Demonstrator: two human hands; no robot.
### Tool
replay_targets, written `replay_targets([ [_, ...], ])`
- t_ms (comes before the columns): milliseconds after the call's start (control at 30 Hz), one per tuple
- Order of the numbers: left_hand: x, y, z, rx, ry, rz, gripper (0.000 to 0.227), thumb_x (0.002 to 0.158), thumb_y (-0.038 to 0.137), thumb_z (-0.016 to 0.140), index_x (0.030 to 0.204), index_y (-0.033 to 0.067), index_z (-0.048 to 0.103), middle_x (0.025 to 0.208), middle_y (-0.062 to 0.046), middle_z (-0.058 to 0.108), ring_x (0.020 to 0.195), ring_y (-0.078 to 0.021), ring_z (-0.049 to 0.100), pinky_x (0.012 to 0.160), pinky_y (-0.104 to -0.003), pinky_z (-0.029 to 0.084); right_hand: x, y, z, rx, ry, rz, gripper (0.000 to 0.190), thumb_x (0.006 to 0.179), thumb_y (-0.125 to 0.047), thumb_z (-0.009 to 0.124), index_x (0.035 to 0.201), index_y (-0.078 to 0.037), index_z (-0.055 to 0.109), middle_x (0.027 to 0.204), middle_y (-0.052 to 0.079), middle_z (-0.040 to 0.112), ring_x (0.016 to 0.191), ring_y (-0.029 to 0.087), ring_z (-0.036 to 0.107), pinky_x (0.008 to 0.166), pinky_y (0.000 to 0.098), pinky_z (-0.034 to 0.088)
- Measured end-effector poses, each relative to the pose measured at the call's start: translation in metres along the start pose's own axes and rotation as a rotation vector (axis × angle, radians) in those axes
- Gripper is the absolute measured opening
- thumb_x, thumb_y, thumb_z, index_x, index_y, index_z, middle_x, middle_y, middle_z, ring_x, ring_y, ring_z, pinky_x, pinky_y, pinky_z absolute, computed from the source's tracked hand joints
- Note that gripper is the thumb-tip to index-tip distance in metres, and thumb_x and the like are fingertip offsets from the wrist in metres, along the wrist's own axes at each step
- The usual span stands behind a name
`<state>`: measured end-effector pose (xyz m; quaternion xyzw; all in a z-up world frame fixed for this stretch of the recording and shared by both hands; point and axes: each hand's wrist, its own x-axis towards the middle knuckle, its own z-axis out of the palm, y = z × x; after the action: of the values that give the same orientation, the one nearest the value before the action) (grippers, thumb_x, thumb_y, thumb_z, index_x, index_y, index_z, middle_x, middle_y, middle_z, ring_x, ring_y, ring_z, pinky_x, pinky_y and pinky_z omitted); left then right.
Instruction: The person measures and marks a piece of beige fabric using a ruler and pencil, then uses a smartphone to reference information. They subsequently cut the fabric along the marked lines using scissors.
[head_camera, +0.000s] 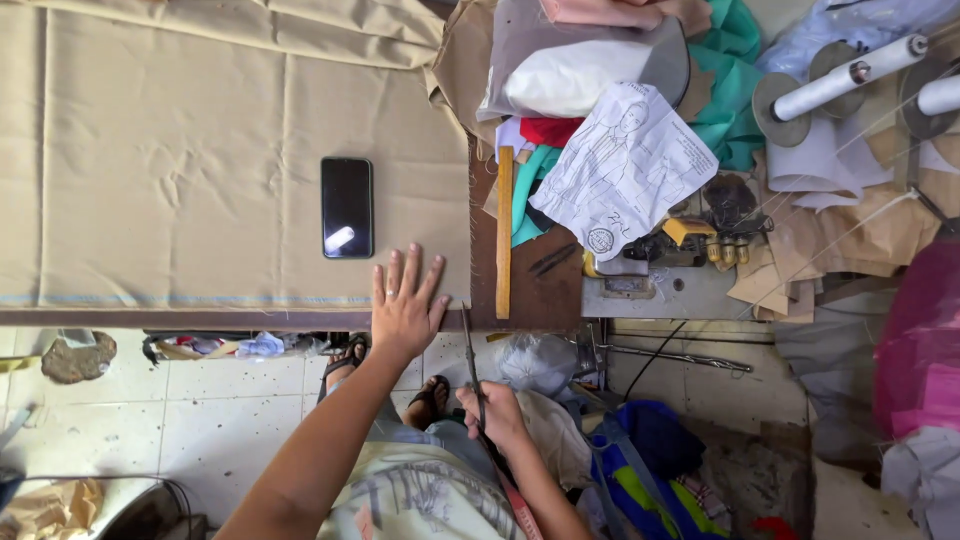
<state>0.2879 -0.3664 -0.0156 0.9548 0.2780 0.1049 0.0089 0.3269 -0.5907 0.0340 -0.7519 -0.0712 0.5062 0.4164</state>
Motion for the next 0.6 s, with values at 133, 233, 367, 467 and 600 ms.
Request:
replay_targets([
  [133,0.009,0.007,-0.033,-0.201,-0.384,-0.120,0.071,0.104,0.065,0.024,0.167,0.0364,0.008,0.174,-0.006,0.000,0.159,-0.0339,-0.002,0.124,-0.059,-0.010,-0.002,-0.022,-0.004,0.118,-0.030,-0.174,0.048,0.095,-0.033,0.078,0.060,-0.002,0.065,0.045,0.014,0.062,0.037,0.019,0.063,0.044,0.0253,0.050],
  [233,0.006,0.008,-0.023,-0.174,-0.363,-0.129,0.073,0.102,0.068,0.025,0.166,0.0378,0.011,0.175,-0.004,0.001,0.159,-0.0323,-0.001,0.125,-0.058,-0.008,0.008,-0.019,-0.004,0.082,-0.050,-0.186,0.054,0.096,-0.039,0.076,0.058,-0.002,0.064,0.040,0.012,0.058,0.037,0.018,0.061,0.045,0.0227,0.044],
  [367,0.004,0.008,-0.012,-0.162,-0.258,-0.140,0.075,0.099,0.071,0.028,0.166,0.0385,0.016,0.175,-0.002,0.005,0.160,-0.0315,0.001,0.126,-0.058,-0.006,0.016,-0.016,-0.001,0.121,-0.018,-0.177,0.052,0.094,-0.036,0.079,0.060,-0.002,0.059,0.040,0.014,0.057,0.035,0.020,0.061,0.045,0.0247,0.048],
  [467,0.004,0.008,-0.010,-0.163,-0.248,-0.143,0.076,0.099,0.072,0.028,0.166,0.0391,0.015,0.175,0.000,0.004,0.160,-0.0306,0.000,0.126,-0.058,-0.006,0.018,-0.014,0.001,0.077,0.007,-0.170,0.050,0.094,-0.035,0.080,0.062,-0.002,0.059,0.040,0.013,0.056,0.035,0.020,0.061,0.044,0.0248,0.048],
  [600,0.004,0.008,-0.007,-0.148,-0.231,-0.145,0.078,0.097,0.074,0.028,0.165,0.0408,0.013,0.175,0.001,0.004,0.160,-0.0292,-0.002,0.127,-0.058,-0.007,0.017,-0.013,0.004,0.068,0.070,-0.127,0.046,0.091,-0.033,0.083,0.066,-0.002,0.061,0.042,0.013,0.057,0.031,0.020,0.059,0.038,0.0260,0.046],
])
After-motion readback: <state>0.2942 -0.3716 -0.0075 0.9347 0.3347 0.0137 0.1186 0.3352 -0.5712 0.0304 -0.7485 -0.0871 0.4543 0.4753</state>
